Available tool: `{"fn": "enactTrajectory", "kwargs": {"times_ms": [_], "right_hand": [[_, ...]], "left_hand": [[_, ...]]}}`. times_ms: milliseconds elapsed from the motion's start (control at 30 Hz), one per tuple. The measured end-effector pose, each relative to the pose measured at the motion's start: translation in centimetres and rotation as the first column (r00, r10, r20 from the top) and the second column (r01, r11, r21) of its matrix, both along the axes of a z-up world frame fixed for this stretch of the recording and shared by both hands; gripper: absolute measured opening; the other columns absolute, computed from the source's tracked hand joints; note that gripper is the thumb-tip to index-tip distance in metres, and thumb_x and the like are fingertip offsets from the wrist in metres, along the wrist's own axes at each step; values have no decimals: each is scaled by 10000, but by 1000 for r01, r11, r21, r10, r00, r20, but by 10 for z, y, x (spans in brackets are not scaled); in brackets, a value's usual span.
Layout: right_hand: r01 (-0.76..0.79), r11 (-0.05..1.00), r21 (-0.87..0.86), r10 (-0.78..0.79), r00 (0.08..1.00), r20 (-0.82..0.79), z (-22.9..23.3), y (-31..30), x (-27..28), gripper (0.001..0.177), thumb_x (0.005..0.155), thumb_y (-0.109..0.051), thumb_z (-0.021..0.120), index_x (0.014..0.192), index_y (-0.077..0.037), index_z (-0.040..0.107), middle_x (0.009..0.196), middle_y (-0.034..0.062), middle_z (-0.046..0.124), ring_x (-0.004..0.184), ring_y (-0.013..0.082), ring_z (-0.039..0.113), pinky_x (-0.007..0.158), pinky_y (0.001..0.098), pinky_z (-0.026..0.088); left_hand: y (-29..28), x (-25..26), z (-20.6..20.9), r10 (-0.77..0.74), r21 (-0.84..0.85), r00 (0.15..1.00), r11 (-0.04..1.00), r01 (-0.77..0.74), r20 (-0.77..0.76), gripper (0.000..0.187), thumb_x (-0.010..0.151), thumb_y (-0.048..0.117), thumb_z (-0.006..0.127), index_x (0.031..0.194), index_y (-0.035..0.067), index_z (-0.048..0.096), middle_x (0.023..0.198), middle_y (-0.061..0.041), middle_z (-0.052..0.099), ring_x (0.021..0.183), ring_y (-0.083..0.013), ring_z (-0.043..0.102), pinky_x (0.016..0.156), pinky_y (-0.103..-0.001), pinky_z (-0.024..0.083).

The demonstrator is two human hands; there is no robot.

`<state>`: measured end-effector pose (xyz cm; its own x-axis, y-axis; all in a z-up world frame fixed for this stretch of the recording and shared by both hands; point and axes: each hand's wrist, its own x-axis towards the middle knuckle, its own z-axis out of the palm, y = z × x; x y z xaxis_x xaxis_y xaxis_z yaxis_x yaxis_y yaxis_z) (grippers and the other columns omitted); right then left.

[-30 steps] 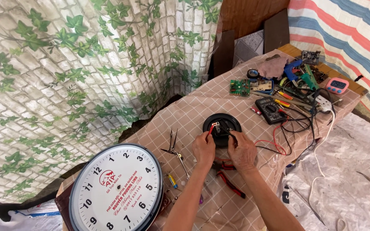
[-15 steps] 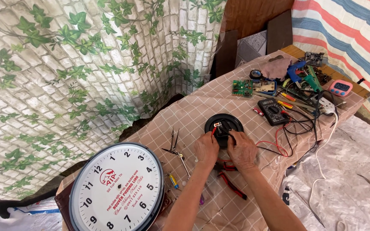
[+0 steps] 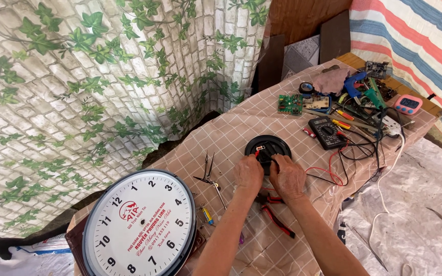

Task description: The person uses a multimeter to test connections on a black circular electronic component. They then use a soldering iron to apply heat to the component's terminals.

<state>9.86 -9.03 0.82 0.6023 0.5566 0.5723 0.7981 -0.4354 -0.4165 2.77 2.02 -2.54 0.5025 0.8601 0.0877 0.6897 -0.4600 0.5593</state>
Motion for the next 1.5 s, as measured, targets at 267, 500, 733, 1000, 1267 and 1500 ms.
{"fn": "enactTrajectory", "kwargs": {"times_ms": [267,500,733,1000,1267,1500], "right_hand": [[-8,998,-70,5,999,-48,-1,0,-1,160,901,-212,688,1057,-246,692,876,40,682,736,351,719,727,469,596],[-45,994,-104,35,995,-93,2,0,1,178,916,-217,653,1081,-271,692,912,51,692,766,387,724,749,516,598],[-28,992,-119,19,997,-73,6,1,-1,183,902,-200,662,1070,-259,701,889,41,696,759,339,735,721,466,602],[-16,986,-165,9,999,-47,21,-7,-5,182,898,-213,675,1075,-249,696,834,28,701,752,296,747,723,424,600],[-31,990,-137,20,996,-84,13,-7,9,160,934,-292,640,1087,-268,684,849,49,707,787,329,743,764,464,591],[-55,996,-69,50,997,-66,-1,-3,12,182,954,-300,625,1122,-279,692,887,21,717,793,298,750,762,426,589]], "left_hand": [[0,0,21,-59,-141,975,990,28,-216,276,1032,325,532,1144,208,755,1112,-13,758,1070,-262,697,907,-376,448],[-2,4,14,10,-116,992,993,-25,-128,236,1025,300,540,1055,190,747,1046,-3,764,1044,-255,707,893,-367,481],[16,13,-15,-27,130,996,991,38,-86,218,920,266,577,811,141,718,772,-114,737,743,-362,770,595,-481,597],[7,-2,-9,-106,402,957,891,213,-271,146,945,206,663,936,125,784,897,-105,761,887,-332,772,755,-449,639],[12,-2,-1,-13,143,997,990,3,73,168,954,189,621,873,88,726,842,-143,750,786,-397,756,654,-491,624],[10,-1,-11,10,201,1000,979,-10,2,111,915,224,656,890,136,718,850,-92,721,799,-440,743,684,-539,601]]}}
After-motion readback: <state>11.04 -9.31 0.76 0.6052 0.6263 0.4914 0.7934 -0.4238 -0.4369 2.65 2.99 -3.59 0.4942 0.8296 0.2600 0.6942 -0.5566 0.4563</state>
